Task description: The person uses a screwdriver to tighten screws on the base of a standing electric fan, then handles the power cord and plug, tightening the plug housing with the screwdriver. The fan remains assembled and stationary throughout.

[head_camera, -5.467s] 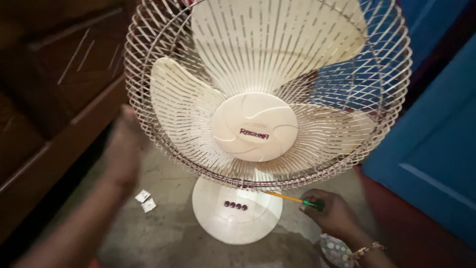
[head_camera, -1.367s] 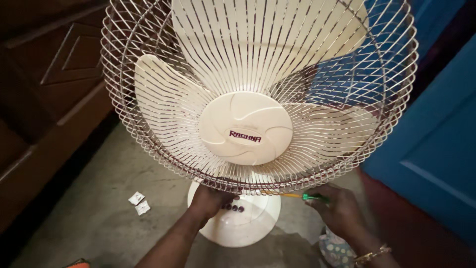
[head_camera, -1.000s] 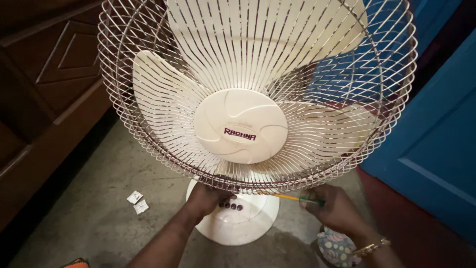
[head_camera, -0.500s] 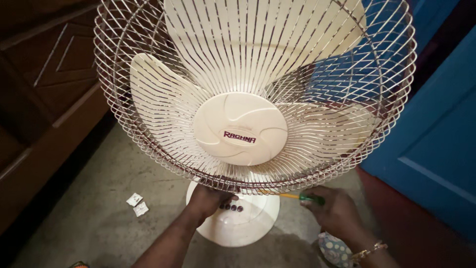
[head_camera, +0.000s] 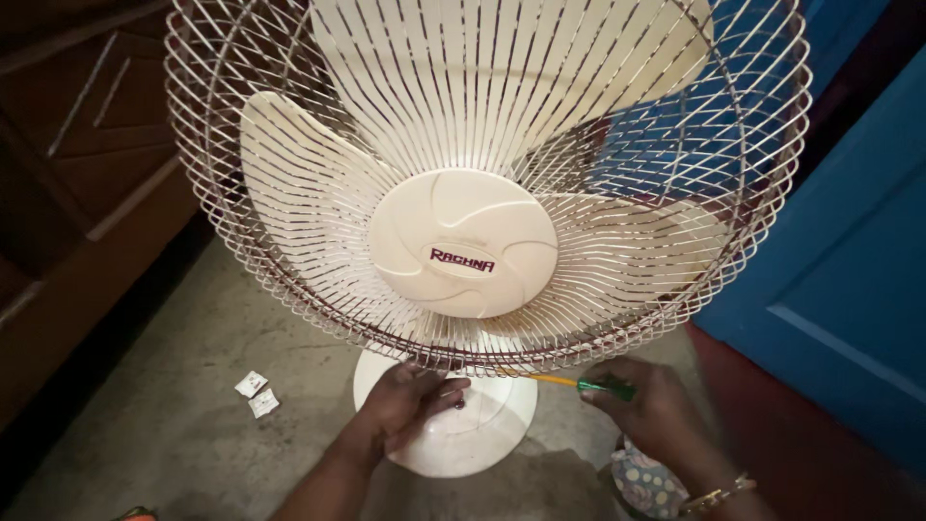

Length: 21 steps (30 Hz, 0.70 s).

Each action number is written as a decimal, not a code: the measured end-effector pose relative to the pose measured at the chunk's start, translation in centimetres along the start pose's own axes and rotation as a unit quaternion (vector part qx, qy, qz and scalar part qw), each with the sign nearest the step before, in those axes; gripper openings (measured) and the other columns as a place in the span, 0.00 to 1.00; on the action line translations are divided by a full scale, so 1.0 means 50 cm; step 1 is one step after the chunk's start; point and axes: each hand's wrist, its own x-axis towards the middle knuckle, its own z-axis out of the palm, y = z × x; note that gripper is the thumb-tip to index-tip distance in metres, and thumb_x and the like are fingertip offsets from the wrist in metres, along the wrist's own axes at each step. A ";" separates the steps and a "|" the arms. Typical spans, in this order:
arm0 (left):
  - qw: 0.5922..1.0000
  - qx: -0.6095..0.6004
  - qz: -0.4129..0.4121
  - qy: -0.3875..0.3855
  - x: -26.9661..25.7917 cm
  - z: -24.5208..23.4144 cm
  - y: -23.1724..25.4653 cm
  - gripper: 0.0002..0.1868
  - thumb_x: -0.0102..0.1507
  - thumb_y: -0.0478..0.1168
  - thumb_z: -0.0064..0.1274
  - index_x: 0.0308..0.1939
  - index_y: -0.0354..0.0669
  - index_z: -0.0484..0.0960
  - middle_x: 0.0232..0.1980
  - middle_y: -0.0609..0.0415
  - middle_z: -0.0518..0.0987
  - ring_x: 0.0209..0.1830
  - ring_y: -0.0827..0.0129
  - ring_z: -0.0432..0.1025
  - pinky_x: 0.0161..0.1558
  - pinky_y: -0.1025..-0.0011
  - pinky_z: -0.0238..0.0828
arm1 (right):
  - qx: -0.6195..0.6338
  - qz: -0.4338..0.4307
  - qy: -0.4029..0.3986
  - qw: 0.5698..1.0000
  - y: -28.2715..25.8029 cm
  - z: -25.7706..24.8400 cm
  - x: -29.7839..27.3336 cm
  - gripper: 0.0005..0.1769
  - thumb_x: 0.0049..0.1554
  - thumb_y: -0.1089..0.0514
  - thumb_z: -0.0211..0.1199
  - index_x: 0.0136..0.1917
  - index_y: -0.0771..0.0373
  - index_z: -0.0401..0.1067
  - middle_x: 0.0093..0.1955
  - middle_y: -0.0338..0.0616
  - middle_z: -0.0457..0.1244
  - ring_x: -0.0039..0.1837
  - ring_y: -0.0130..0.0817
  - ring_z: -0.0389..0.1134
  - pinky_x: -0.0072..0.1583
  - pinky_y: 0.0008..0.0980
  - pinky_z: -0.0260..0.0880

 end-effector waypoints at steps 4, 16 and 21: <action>0.992 -0.119 0.016 -0.028 0.016 0.012 -0.048 0.19 0.67 0.33 0.41 0.63 0.41 0.69 0.62 0.49 0.77 0.60 0.54 0.75 0.60 0.58 0.77 | -0.021 0.039 0.014 0.999 -0.011 0.013 -0.002 0.13 0.49 0.54 0.73 0.47 0.59 0.83 0.43 0.45 0.75 0.42 0.34 0.77 0.48 0.35 0.75; 0.996 0.026 0.086 0.023 0.040 -0.003 -0.016 0.13 0.59 0.27 0.57 0.48 0.31 0.79 0.44 0.46 0.84 0.39 0.64 0.80 0.40 0.66 0.82 | -0.086 -0.133 0.105 0.982 0.021 0.045 -0.025 0.14 0.46 0.57 0.73 0.48 0.59 0.80 0.46 0.46 0.72 0.49 0.44 0.74 0.50 0.39 0.73; 0.963 0.256 0.076 0.048 0.009 0.003 0.045 0.13 0.57 0.34 0.65 0.45 0.36 0.85 0.39 0.51 0.84 0.31 0.70 0.74 0.32 0.70 0.74 | -0.094 -0.205 0.117 0.967 0.018 0.042 -0.014 0.11 0.51 0.59 0.68 0.48 0.60 0.78 0.47 0.46 0.71 0.52 0.47 0.71 0.53 0.42 0.71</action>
